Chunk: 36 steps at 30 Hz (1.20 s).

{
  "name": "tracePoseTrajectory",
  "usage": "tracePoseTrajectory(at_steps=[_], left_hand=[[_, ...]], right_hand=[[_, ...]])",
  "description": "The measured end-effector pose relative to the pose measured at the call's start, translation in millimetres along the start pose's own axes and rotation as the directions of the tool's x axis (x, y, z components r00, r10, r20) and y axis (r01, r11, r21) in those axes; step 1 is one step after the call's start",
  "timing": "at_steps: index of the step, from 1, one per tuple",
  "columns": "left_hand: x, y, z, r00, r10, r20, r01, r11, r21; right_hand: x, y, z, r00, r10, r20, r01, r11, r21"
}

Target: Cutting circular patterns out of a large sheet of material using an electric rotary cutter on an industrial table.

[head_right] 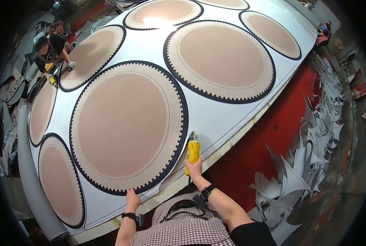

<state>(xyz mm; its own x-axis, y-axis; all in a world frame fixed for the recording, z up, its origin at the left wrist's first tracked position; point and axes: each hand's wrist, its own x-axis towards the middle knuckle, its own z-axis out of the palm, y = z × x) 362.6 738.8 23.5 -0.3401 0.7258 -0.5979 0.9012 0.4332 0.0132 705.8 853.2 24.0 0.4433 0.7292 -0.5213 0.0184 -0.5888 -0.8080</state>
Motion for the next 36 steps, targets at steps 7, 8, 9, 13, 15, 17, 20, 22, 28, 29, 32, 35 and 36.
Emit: tracePoseTrajectory(at_steps=[7,8,9,13,15,17,20,22,28,29,32,35,36], left_hand=[[80.4,106.8,-54.0,0.947,0.123,-0.297,-0.17,0.976,-0.136],[94.8,122.2,-64.3,0.946,0.119,-0.301,-0.169,0.975,-0.145],[108.3,138.7,-75.5,0.949,0.103,-0.296,-0.151,0.978,-0.144],[161.4,197.5,-114.2,0.968,0.012,-0.249,-0.056,0.983,-0.173],[186.3,209.8,-125.4,0.973,-0.044,-0.225,0.003,0.983,-0.183],[205.2,228.1,-135.1,0.975,-0.099,-0.197,0.058,0.977,-0.204],[217.3,248.0,-153.0,0.982,-0.174,-0.066,0.158,0.968,-0.197],[222.9,250.9,-168.0,0.97,-0.225,0.086,0.239,0.945,-0.224],[232.9,250.1,-167.8,0.966,-0.254,0.039,0.257,0.948,-0.187],[236.3,249.1,-166.8,0.964,-0.261,0.043,0.264,0.945,-0.193],[241.6,246.7,-168.1,0.95,-0.285,0.127,0.306,0.929,-0.207],[240.3,247.8,-171.6,0.949,-0.281,0.146,0.307,0.931,-0.2],[239.2,246.1,-170.6,0.951,-0.274,0.141,0.299,0.932,-0.206]], right_hand=[[69.6,-46.4,-22.1,0.995,-0.079,0.064,0.091,0.972,-0.218],[79.5,-54.2,-24.1,0.995,-0.075,0.072,0.089,0.97,-0.225],[89.6,-67.5,-24.8,0.992,-0.071,0.102,0.093,0.97,-0.225],[137.4,-88.2,-24.2,0.98,-0.119,0.16,0.154,0.96,-0.234],[158.9,-99.4,-22.6,0.966,-0.168,0.198,0.22,0.935,-0.278],[180.9,-114.4,-21.8,0.946,-0.222,0.238,0.293,0.899,-0.326],[211.8,-127.8,-20.9,0.938,-0.201,0.283,0.305,0.868,-0.393],[229.6,-133.9,-14.5,0.911,-0.267,0.314,0.372,0.862,-0.344],[270.9,-165.3,7.2,0.875,-0.315,0.369,0.437,0.842,-0.318],[276.9,-170.6,12.1,0.872,-0.314,0.377,0.441,0.838,-0.321],[292.2,-191.9,26.7,0.858,-0.329,0.393,0.465,0.824,-0.323],[310.6,-212.4,32.5,0.853,-0.297,0.429,0.475,0.781,-0.406],[318.3,-215.3,34.5,0.849,-0.28,0.449,0.471,0.787,-0.399]])
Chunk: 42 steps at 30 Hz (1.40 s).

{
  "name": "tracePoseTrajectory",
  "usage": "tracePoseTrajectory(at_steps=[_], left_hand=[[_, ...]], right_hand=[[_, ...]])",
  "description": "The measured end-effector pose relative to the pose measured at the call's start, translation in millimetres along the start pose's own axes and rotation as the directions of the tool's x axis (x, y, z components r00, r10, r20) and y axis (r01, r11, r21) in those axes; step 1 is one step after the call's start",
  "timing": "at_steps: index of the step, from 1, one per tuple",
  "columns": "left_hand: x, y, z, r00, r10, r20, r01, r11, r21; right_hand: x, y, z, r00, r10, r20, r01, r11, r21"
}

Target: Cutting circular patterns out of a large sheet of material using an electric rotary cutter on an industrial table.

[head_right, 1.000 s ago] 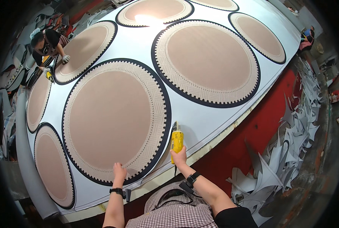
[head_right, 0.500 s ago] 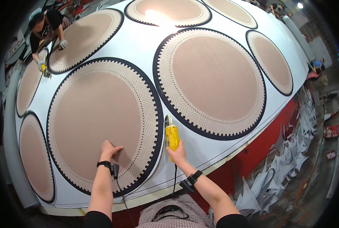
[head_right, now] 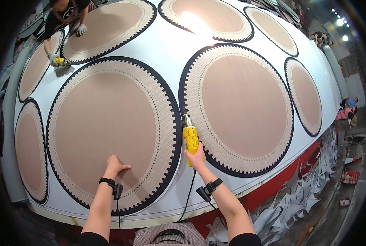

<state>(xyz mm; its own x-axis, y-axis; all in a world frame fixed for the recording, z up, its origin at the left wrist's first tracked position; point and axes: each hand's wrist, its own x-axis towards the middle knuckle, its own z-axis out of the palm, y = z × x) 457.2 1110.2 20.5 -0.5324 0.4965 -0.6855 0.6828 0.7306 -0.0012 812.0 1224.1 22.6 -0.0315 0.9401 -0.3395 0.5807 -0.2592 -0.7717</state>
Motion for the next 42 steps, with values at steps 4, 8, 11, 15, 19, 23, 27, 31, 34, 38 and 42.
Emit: tracePoseTrajectory(at_steps=[4,8,11,15,19,23,27,31,34,38,42], left_hand=[[-2.0,3.8,2.9,1.0,-0.002,-0.019,0.002,1.0,0.017],[0.4,3.1,-0.2,1.0,-0.027,0.005,0.027,1.0,0.005],[2.2,2.0,-0.5,1.0,-0.015,0.013,0.015,1.0,0.026],[4.6,-7.4,3.7,1.0,-0.02,0.009,0.02,1.0,0.013],[7.5,-5.9,5.7,1.0,0.027,-0.015,-0.027,0.999,0.032],[4.0,-0.4,1.3,1.0,0.001,-0.003,-0.001,0.999,0.036],[4.6,0.6,-0.7,1.0,-0.006,0.027,0.005,0.999,0.047],[5.5,-0.7,0.8,1.0,-0.01,-0.018,0.011,0.998,0.059],[4.9,-1.0,1.6,1.0,-0.017,0.006,0.017,0.996,0.091],[3.5,-0.4,-2.3,1.0,-0.016,0.009,0.015,0.997,0.079],[5.0,-5.0,-0.9,1.0,-0.017,0.023,0.015,0.997,0.08]], right_hand=[[29.8,1.1,-4.6,0.998,-0.06,0.032,0.058,0.997,0.048],[53.5,-10.2,1.2,0.992,-0.104,0.066,0.096,0.988,0.121],[73.6,-9.0,6.5,0.992,-0.12,0.041,0.115,0.989,0.094],[96.0,-25.8,4.4,0.982,-0.155,0.106,0.149,0.987,0.058],[121.9,-35.5,3.1,0.981,-0.155,0.115,0.151,0.988,0.044],[143.6,-56.5,2.4,0.978,-0.173,0.119,0.184,0.98,-0.08],[176.3,-55.9,5.3,0.969,-0.193,0.151,0.201,0.979,-0.037],[201.9,-71.9,8.1,0.959,-0.19,0.211,0.209,0.975,-0.072],[211.2,-91.9,10.0,0.956,-0.209,0.208,0.237,0.964,-0.121],[226.8,-127.8,5.7,0.938,-0.213,0.274,0.299,0.898,-0.324],[261.0,-144.5,11.2,0.914,-0.189,0.36,0.311,0.895,-0.318]])
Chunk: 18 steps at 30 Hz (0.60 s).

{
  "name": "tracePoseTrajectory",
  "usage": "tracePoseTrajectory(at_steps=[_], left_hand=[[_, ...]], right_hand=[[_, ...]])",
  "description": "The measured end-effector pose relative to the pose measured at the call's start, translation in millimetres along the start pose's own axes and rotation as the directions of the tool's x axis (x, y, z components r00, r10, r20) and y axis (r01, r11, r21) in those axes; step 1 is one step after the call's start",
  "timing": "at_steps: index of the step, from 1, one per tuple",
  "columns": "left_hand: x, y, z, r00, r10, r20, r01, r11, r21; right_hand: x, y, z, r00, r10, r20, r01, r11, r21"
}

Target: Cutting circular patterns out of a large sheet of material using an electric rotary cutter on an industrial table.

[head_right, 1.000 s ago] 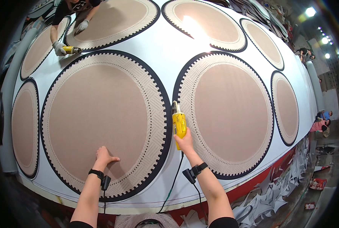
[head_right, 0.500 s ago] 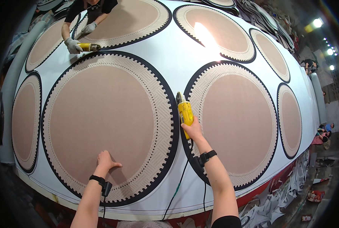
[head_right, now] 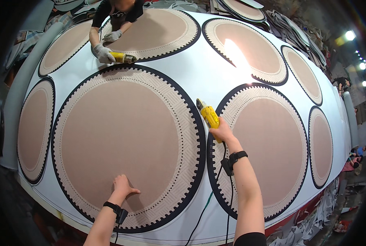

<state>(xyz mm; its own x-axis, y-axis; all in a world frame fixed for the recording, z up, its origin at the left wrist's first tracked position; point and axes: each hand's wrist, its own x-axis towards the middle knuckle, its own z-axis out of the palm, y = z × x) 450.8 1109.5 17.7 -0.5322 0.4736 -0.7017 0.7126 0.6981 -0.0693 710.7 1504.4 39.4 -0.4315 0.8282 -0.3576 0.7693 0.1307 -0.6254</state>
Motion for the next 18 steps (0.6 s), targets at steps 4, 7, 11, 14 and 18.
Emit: tracePoseTrajectory(at_steps=[4,7,11,14,18], left_hand=[[-0.2,3.9,-1.7,1.0,0.017,-0.001,-0.017,1.0,-0.015],[-0.7,3.3,-3.1,1.0,0.007,0.005,-0.007,1.0,0.01],[1.8,3.1,-0.5,1.0,-0.007,0.028,0.006,1.0,0.027],[3.2,2.5,3.0,1.0,0.015,-0.014,-0.015,0.999,0.028],[4.1,2.2,5.0,1.0,0.006,0.015,-0.006,0.999,0.036]], right_hand=[[28.5,-6.4,-3.0,0.996,-0.087,-0.036,0.082,0.987,-0.136],[44.7,-25.5,-6.0,0.998,-0.06,0.012,0.061,0.985,-0.159],[62.1,-43.7,-7.8,0.997,-0.06,0.048,0.067,0.985,-0.156],[80.7,-50.6,-2.2,0.996,-0.079,0.036,0.084,0.978,-0.189],[96.4,-68.5,-0.4,0.994,-0.104,0.044,0.112,0.963,-0.244]])
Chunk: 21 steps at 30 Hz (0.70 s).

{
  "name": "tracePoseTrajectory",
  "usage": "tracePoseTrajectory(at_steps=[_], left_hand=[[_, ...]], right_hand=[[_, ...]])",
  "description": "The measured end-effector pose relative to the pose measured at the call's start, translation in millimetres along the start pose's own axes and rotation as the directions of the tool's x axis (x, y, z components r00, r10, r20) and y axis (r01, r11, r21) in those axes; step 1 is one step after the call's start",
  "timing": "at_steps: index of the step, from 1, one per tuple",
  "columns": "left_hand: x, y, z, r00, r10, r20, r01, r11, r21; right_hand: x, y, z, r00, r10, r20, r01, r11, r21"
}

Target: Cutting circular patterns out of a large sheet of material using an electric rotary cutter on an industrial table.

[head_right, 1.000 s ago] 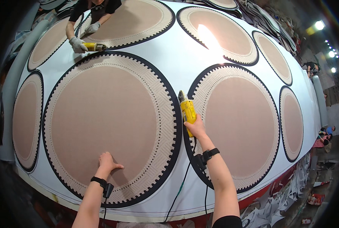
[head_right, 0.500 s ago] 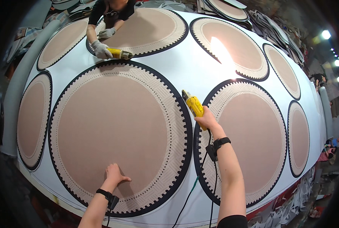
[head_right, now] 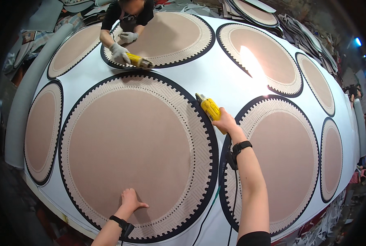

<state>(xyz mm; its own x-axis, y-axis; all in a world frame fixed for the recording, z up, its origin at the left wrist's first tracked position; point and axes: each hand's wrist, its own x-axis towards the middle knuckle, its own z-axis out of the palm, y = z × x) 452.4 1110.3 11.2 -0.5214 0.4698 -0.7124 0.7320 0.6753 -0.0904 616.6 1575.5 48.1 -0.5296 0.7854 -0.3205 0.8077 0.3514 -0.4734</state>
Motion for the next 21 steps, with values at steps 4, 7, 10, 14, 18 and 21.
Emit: tracePoseTrajectory(at_steps=[4,7,10,14,18,21], left_hand=[[2.5,0.1,-3.6,0.998,0.002,0.07,-0.003,1.0,0.003],[3.8,-1.6,-5.4,0.998,0.008,0.056,-0.008,1.0,0.002],[3.1,-2.1,-4.7,1.0,0.015,0.003,-0.015,0.999,-0.036],[4.2,-1.9,-4.2,0.999,0.011,0.032,-0.011,1.0,-0.013],[3.4,-0.7,-1.8,0.999,0.04,0.024,-0.04,0.999,0.028],[3.9,-1.2,-3.3,0.998,0.031,0.057,-0.032,0.999,0.019]], right_hand=[[25.5,-8.8,-5.7,0.996,-0.081,0.029,0.083,0.994,-0.065],[43.7,-17.1,-4.2,0.992,-0.128,0.004,0.128,0.989,-0.067],[58.5,-33.3,-9.2,0.992,-0.117,0.044,0.12,0.991,-0.067],[78.6,-47.3,-9.1,0.99,-0.114,0.082,0.121,0.989,-0.082],[95.9,-54.4,-6.2,0.987,-0.123,0.1,0.133,0.986,-0.1],[104.7,-63.3,2.5,0.984,-0.141,0.106,0.148,0.987,-0.06]])
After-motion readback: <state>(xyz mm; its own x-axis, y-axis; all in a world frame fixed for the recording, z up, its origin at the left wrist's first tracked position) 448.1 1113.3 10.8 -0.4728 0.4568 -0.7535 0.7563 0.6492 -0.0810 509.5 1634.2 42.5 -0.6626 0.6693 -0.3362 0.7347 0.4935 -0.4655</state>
